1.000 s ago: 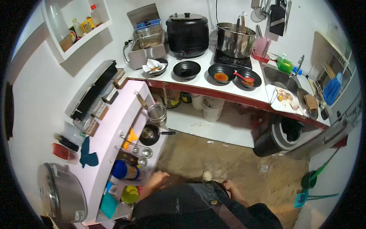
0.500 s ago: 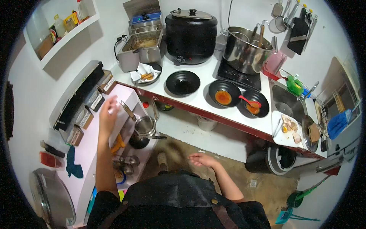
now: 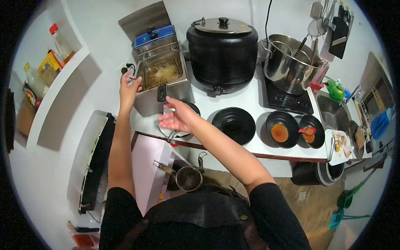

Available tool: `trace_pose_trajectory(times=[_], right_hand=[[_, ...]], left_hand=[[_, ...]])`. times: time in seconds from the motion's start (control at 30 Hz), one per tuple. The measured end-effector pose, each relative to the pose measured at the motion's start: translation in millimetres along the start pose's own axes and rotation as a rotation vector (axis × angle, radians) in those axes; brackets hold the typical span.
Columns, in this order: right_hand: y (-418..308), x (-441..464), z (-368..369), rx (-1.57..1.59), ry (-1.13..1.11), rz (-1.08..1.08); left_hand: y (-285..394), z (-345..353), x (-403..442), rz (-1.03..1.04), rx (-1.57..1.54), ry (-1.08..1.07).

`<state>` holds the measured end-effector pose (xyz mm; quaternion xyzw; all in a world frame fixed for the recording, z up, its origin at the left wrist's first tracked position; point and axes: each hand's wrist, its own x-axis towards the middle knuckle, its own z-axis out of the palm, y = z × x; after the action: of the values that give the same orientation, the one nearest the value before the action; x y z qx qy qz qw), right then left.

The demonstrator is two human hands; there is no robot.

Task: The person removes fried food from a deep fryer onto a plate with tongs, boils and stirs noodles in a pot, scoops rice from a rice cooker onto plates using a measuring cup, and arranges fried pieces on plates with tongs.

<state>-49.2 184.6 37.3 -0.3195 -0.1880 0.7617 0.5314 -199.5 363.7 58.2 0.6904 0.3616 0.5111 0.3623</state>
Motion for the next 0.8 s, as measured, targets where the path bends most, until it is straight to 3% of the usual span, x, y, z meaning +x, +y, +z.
trace_pose_trajectory(times=[0.07,0.17,0.23,0.5,0.8], right_hand=[[-8,32,4,0.049,0.031,0.012],[-6,59,0,0.053,0.004,-0.041],[-2,66,-7,0.079,-0.099,-0.088],[37,40,-17,-0.095,-0.075,-0.178],[44,33,-6,-0.157,-0.035,-0.173]], left_hand=[[-11,3,12,0.065,0.001,-0.018],[-1,-7,15,0.204,0.304,0.059],[19,-20,13,0.211,0.251,0.081],[82,-64,37,0.366,-0.005,0.167],[117,-14,53,0.325,0.243,0.019]])
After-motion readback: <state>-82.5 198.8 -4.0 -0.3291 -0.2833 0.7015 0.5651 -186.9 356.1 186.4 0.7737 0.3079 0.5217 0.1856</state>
